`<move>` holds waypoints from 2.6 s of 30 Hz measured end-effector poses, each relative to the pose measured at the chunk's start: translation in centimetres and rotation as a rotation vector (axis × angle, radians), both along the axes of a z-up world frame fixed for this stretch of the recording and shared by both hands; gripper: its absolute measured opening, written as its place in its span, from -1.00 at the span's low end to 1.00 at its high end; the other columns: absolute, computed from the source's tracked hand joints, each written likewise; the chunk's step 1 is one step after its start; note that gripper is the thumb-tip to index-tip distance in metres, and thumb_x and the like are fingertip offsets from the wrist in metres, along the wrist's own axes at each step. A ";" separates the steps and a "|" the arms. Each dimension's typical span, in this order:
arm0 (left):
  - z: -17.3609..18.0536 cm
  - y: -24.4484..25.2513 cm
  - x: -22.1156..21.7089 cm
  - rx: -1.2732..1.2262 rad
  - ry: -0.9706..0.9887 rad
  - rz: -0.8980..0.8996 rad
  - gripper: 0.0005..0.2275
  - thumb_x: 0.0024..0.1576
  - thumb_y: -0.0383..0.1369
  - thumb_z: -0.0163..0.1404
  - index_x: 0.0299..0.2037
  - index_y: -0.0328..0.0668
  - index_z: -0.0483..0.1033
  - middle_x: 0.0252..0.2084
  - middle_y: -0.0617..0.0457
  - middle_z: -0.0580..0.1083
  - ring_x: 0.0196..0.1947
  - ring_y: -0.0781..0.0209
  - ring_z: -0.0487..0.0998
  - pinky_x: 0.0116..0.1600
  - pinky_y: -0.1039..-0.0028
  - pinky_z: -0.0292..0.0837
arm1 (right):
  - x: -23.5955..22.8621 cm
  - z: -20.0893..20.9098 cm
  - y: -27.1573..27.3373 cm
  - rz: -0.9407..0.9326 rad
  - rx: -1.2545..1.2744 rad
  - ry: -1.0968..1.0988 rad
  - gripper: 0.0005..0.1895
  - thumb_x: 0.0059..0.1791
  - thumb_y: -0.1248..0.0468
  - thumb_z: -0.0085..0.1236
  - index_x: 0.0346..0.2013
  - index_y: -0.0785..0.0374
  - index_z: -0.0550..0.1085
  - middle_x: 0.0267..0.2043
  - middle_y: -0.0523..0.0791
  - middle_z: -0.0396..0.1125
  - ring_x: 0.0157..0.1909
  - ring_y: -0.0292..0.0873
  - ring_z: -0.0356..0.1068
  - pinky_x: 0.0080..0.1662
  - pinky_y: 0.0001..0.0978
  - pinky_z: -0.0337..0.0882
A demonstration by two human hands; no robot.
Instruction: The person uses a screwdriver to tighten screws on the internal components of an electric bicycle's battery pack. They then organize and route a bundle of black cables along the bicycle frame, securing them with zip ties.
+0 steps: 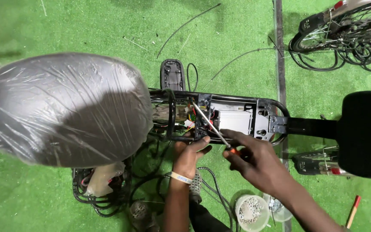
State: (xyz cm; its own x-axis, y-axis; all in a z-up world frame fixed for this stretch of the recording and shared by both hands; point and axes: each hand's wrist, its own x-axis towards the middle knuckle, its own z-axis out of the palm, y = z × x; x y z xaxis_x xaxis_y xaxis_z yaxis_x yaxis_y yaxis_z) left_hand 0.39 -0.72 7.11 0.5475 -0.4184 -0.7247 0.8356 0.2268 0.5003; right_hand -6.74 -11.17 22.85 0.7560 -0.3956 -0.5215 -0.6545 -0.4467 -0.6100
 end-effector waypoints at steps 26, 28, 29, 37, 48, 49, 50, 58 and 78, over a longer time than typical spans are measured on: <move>-3.4 0.4 0.6 -0.073 0.138 -0.138 -0.92 -0.19 -0.59 0.08 -0.51 -0.38 0.47 -0.11 -0.19 0.53 0.01 0.00 0.53 0.02 0.10 0.57 | 1.4 8.0 -3.3 0.760 -0.656 0.036 -0.71 -0.07 0.22 0.07 -0.05 -0.06 0.48 -0.12 -0.16 0.43 -0.35 -0.04 0.52 -0.34 -0.21 0.62; -4.0 0.4 0.5 -0.084 0.148 -0.146 -0.94 -0.18 -0.58 0.07 -0.53 -0.36 0.46 -0.12 -0.18 0.53 0.01 0.00 0.53 0.04 0.09 0.56 | 1.4 8.2 -3.1 0.709 -0.639 0.132 -0.71 -0.05 0.23 0.07 -0.04 -0.10 0.46 -0.13 -0.16 0.44 -0.41 -0.05 0.55 -0.35 -0.27 0.67; -4.0 0.4 0.5 -0.088 0.144 -0.145 -0.93 -0.18 -0.59 0.06 -0.50 -0.37 0.47 -0.14 -0.16 0.54 -0.01 0.02 0.53 0.03 0.09 0.56 | 1.3 8.1 -3.3 0.755 -0.652 0.045 -0.70 -0.07 0.22 0.08 -0.05 -0.08 0.48 -0.10 -0.15 0.43 -0.35 -0.04 0.54 -0.31 -0.20 0.63; -5.1 0.2 0.4 -0.105 0.138 -0.140 -0.91 -0.18 -0.58 0.06 -0.47 -0.36 0.49 -0.14 -0.12 0.52 0.00 0.05 0.50 0.01 0.09 0.57 | 1.1 7.4 -4.1 0.857 -0.717 -0.150 -0.76 -0.08 0.15 0.00 -0.14 -0.08 0.51 -0.14 -0.15 0.40 -0.27 0.03 0.47 -0.38 -0.03 0.51; -4.7 0.4 0.3 -0.124 0.086 -0.169 -0.95 -0.18 -0.55 0.03 -0.57 -0.23 0.45 -0.13 -0.07 0.55 0.01 0.11 0.52 0.01 0.08 0.56 | 1.8 7.6 -2.9 1.147 -1.001 -0.050 -0.67 -0.11 0.40 0.04 -0.06 0.08 0.40 -0.05 -0.06 0.36 -0.16 -0.01 0.41 -0.38 -0.29 0.63; -5.0 0.5 0.2 -0.123 0.087 -0.168 -0.95 -0.18 -0.55 0.03 -0.57 -0.23 0.45 -0.13 -0.07 0.55 0.01 0.11 0.52 0.01 0.08 0.56 | 2.4 7.9 -2.1 1.147 -0.999 -0.051 -0.67 -0.11 0.40 0.04 -0.06 0.08 0.40 -0.05 -0.06 0.36 -0.16 -0.01 0.41 -0.38 -0.29 0.63; -5.3 0.4 0.3 -0.130 0.053 -0.183 -0.86 -0.20 -0.52 0.10 -0.43 -0.15 0.50 -0.20 0.04 0.57 -0.06 0.20 0.54 0.04 0.02 0.51 | 3.1 8.2 -1.3 1.275 -1.010 0.047 -0.74 -0.17 0.25 0.17 -0.19 0.03 0.44 -0.05 -0.09 0.36 -0.04 0.05 0.33 -0.18 -0.12 0.50; -8.7 -0.5 0.1 -0.089 0.014 -0.202 -0.36 -0.14 -0.52 0.21 0.22 -0.23 0.28 0.02 0.08 0.40 -0.04 0.13 0.39 0.12 -0.14 0.34 | 6.7 5.7 1.1 1.421 -0.949 0.095 -0.90 -0.25 0.11 0.12 -0.50 -0.05 0.54 -0.51 -0.20 0.42 -0.44 -0.09 0.44 -0.46 -0.22 0.44; -4.5 -0.6 0.7 -0.021 0.104 0.027 -0.32 -0.20 -0.63 0.13 0.22 -0.43 0.18 -0.01 -0.08 0.41 -0.23 0.01 0.55 0.11 -0.28 0.26 | 6.9 11.2 4.1 1.608 -1.031 0.129 -0.66 -0.08 0.42 0.01 -0.03 0.08 0.43 -0.09 -0.03 0.30 -0.04 0.03 0.36 -0.17 -0.28 0.45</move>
